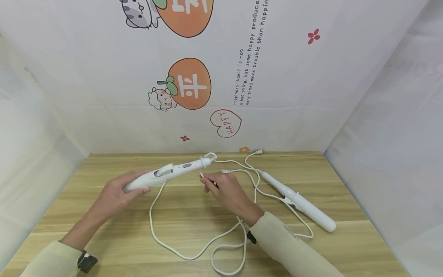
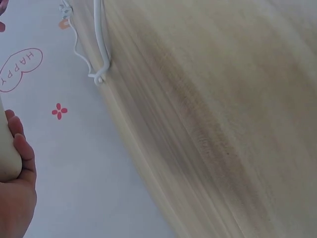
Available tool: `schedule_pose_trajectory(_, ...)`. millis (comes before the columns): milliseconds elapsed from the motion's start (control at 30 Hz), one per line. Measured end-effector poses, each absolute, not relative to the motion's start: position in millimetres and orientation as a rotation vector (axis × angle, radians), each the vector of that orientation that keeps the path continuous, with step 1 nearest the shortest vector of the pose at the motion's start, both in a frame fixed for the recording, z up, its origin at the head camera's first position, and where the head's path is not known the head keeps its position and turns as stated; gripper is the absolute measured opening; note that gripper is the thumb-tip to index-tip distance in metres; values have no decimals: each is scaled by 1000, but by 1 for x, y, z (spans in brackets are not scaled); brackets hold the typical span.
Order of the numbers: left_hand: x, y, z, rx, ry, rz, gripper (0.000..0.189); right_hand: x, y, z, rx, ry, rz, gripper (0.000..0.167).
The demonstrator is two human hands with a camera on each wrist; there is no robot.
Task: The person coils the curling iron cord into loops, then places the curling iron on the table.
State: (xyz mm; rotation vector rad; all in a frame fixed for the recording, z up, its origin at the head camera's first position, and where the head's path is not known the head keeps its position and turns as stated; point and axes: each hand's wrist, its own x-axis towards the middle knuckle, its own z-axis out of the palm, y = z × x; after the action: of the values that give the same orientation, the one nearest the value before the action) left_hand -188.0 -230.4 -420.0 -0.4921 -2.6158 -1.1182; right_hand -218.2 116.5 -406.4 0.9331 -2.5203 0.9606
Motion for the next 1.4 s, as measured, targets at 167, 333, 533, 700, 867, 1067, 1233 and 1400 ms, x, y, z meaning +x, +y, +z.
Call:
schedule_pose_trajectory(167,-190,-231,-419,-455,-2603,-1080,50,-216,120,-406,937,-2516,1020,22)
schedule_pose_trajectory(333,-189,-233,-417,-408,-2596,-1063,52,-214,123,-404,882,-2541,1090,21)
schedule_pose_trajectory(533,-190,-233,-416,-389,-2557,-1053,52,-209,124,-400,844,-2618,1193,23)
schedule_pose_trajectory(700,-190,-234,-419,-435,-2543,-983,52,-206,127,-396,1006,-2639,1034,17)
schedule_pose_trajectory(867,-189,-238,-420,-507,-2571,-922,51,-211,135,-392,1215,-2414,488,7)
schedule_pose_trajectory(1067,-186,-244,-422,-617,-2601,-892,50,-223,140,-385,1323,-2090,158,4)
schedule_pose_trajectory(1233,-183,-250,-423,-689,-2679,-933,49,-226,141,-376,1392,-2032,118,11)
schedule_pose_trajectory(1400,-183,-254,-421,-812,-2711,-1028,47,-227,141,-371,1436,-2043,159,26)
